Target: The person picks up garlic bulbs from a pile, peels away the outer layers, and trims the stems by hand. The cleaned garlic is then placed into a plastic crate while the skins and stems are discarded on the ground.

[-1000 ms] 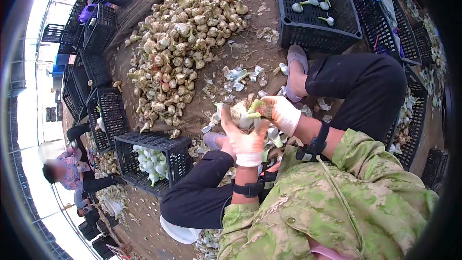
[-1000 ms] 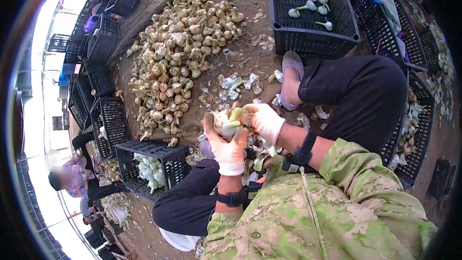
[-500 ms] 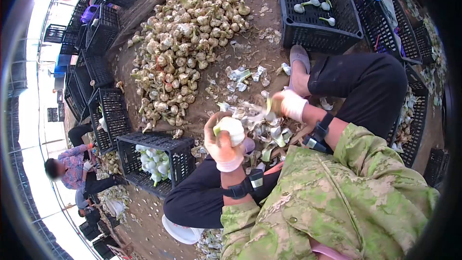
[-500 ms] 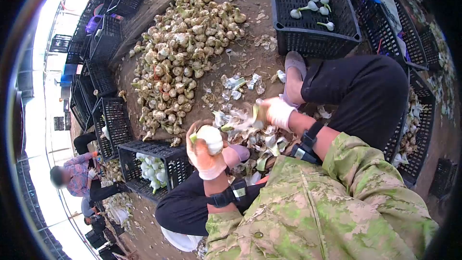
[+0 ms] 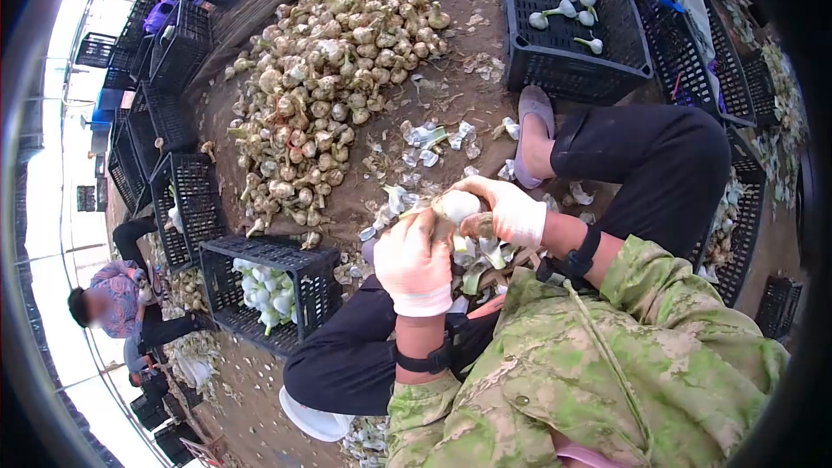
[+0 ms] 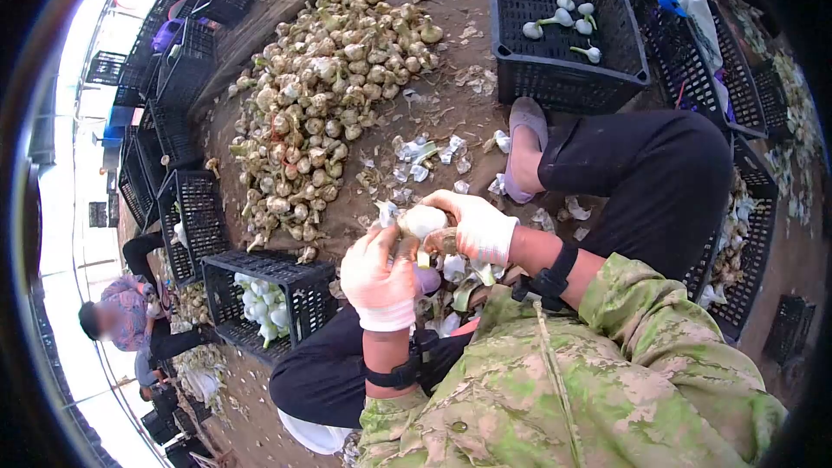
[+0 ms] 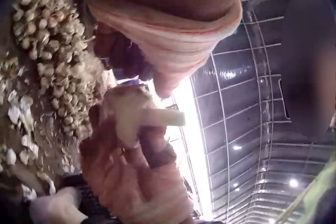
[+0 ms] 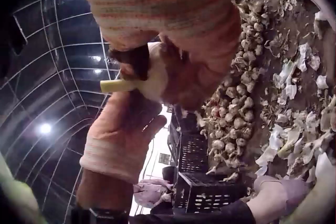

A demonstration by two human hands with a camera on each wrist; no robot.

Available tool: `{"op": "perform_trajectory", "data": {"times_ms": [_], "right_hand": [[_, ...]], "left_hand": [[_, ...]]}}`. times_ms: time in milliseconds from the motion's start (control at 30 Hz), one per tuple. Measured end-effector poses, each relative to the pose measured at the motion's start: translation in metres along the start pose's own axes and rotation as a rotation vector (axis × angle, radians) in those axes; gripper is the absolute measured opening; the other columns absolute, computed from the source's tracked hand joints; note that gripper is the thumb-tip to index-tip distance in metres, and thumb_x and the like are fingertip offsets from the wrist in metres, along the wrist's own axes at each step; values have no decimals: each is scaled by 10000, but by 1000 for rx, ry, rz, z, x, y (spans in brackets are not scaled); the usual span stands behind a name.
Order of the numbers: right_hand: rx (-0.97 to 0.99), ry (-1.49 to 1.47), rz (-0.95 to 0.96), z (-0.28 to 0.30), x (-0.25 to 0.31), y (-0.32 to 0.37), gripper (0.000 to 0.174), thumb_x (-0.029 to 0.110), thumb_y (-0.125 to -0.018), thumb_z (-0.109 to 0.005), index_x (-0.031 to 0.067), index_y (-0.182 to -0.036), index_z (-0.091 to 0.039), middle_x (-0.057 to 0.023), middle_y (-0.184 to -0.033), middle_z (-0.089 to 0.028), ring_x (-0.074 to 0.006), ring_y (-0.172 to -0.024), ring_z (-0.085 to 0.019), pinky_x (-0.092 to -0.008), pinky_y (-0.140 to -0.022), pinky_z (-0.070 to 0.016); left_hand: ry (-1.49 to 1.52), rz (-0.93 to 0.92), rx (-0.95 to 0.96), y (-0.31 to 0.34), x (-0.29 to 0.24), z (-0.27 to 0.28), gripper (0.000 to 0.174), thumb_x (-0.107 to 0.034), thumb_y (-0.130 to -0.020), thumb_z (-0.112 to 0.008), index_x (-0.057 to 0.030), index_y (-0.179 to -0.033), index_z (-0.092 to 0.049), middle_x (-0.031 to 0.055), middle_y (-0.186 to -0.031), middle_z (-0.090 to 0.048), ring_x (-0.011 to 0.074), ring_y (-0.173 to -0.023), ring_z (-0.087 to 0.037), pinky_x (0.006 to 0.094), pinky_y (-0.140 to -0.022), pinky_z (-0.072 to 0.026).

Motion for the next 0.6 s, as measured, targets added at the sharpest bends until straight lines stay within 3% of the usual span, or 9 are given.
{"op": "perform_trajectory", "data": {"times_ms": [100,167,233,267,300,333,433,500,600], "right_hand": [[-86,293,-55,2,3,1,501,162,-736,-695,27,-1158,-462,-69,-989,-586,-117,-847,-566,-262,-724,-471],[-63,201,-8,8,-8,1,521,175,-733,-702,31,-1170,-458,-70,-1022,-574,-116,-879,-554,-263,-741,-465],[-35,119,36,9,-5,3,541,188,-731,-708,35,-1183,-453,-70,-1055,-561,-115,-912,-541,-264,-758,-458],[89,-119,47,5,5,10,615,259,-687,-744,24,-1178,-456,-81,-1070,-559,-135,-957,-532,-278,-792,-449],[216,-356,55,1,11,14,695,331,-644,-780,13,-1173,-459,-92,-1084,-556,-155,-1003,-523,-291,-827,-440],[262,-347,53,1,11,12,815,416,-624,-779,25,-1228,-397,-97,-1106,-553,-177,-1045,-519,-304,-851,-436],[239,-482,-35,11,-11,-2,840,388,-653,-769,27,-1267,-324,-110,-1152,-526,-206,-1062,-520,-342,-858,-446],[290,-669,-74,13,-11,-3,809,289,-687,-758,25,-1279,-273,-126,-1198,-486,-238,-1063,-520,-387,-838,-468],[157,-205,73,23,-31,-10,729,258,-722,-733,13,-1252,-297,-127,-1172,-486,-226,-1026,-526,-372,-784,-491]], "left_hand": [[-119,71,85,3,-5,-13,293,-150,-611,-708,-68,-878,-619,61,-844,-623,271,-745,-579,374,-682,-450],[-131,37,34,1,-6,-17,268,-112,-610,-701,-63,-860,-617,66,-793,-616,249,-681,-577,338,-648,-459],[321,342,-33,-4,4,-15,108,-85,-733,-648,-23,-818,-627,87,-735,-614,168,-602,-558,291,-562,-444],[716,754,28,1,27,-25,89,-66,-783,-608,2,-841,-611,51,-742,-605,108,-629,-538,249,-564,-438],[1042,844,-94,6,40,-29,138,-81,-800,-602,18,-895,-587,32,-771,-591,98,-639,-533,235,-564,-451],[1032,884,-41,9,48,-28,158,-85,-801,-609,19,-915,-575,37,-777,-589,102,-642,-539,236,-573,-458],[1096,924,-11,16,43,-30,98,-74,-824,-553,5,-881,-561,17,-735,-562,84,-657,-513,231,-578,-440],[1013,825,57,23,51,-27,120,-101,-801,-579,-10,-878,-581,53,-767,-595,138,-651,-561,260,-594,-461],[29,576,470,25,61,-24,209,-169,-708,-656,-53,-881,-634,118,-899,-617,268,-751,-610,297,-673,-479]]}}
Point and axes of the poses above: each hand's wrist, its own y-axis away from the middle knuckle, its own z-axis out of the back of the hand, x = y × z, the point moved 2 cm from there along -y, towards the middle knuckle
